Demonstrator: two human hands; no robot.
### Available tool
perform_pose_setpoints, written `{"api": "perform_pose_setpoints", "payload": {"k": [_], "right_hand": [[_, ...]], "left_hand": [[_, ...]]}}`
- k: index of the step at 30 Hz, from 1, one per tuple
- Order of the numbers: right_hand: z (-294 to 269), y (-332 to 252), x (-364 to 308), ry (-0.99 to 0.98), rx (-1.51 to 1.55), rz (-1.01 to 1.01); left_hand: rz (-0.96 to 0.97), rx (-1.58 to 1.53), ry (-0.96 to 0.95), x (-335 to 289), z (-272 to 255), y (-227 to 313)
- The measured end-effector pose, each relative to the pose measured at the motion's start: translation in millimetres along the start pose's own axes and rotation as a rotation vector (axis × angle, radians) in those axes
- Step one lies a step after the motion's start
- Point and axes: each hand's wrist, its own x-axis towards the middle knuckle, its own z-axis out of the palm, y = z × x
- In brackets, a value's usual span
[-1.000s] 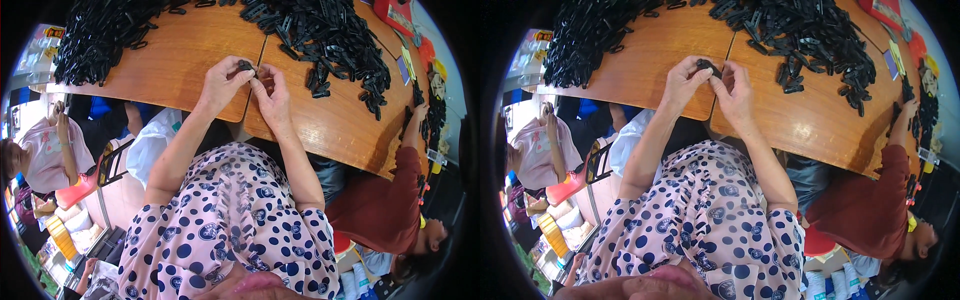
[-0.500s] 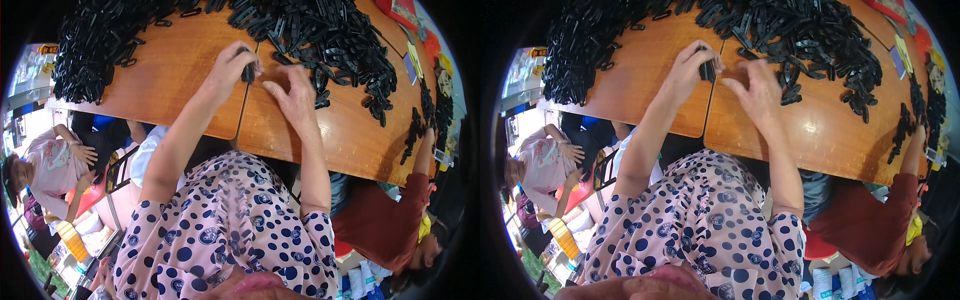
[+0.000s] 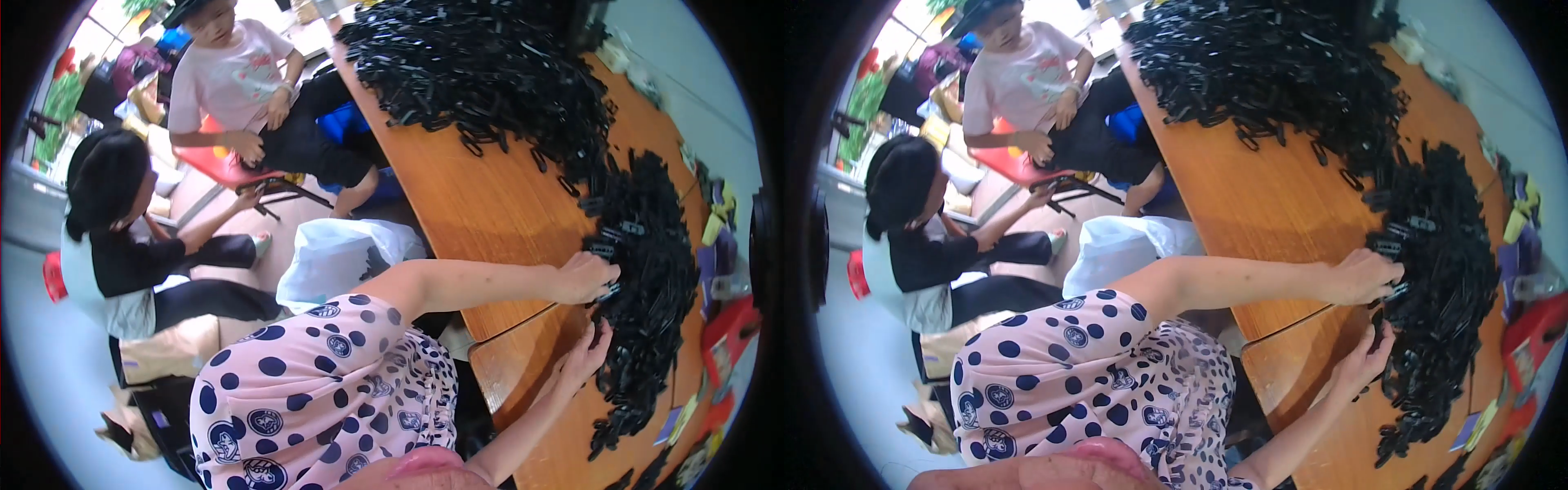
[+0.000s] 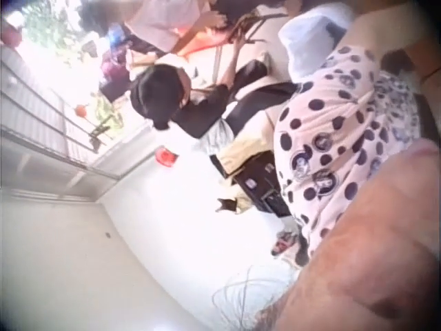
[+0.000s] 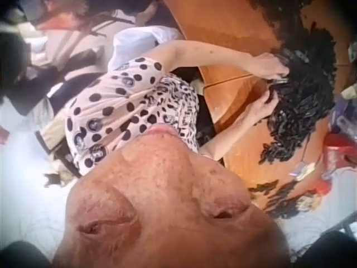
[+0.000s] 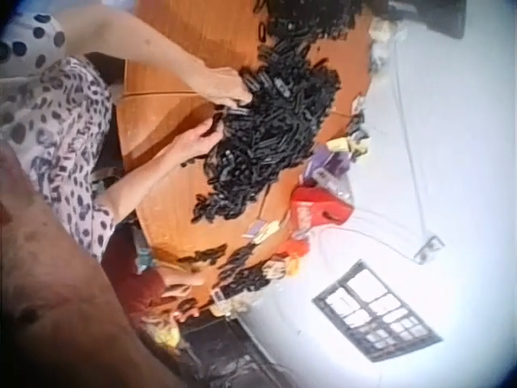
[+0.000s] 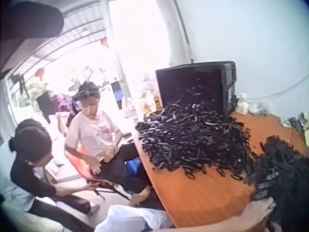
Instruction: The person sorts and assembles small black plastic components by hand at a workstation.
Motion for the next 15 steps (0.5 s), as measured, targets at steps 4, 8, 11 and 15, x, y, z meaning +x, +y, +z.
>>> {"api": "perform_pose_setpoints", "payload": {"k": [4,8,11,15], "right_hand": [[9,-18,5,-0.076,0.080,0.045],[22,-39,-8,-0.209,0.098,0.035],[30,-53,-25,-0.273,0.272,0.160],[51,-79,-41,-0.274,0.269,0.091]], "left_hand": [[-0.125,-0.199,0.069,-24,-21,15],[-0.122,-0.383,0.191,-52,-46,6],[-0.192,-0.464,0.259,-72,-63,4],[-0.154,-0.514,0.308,-97,-71,3]]}}
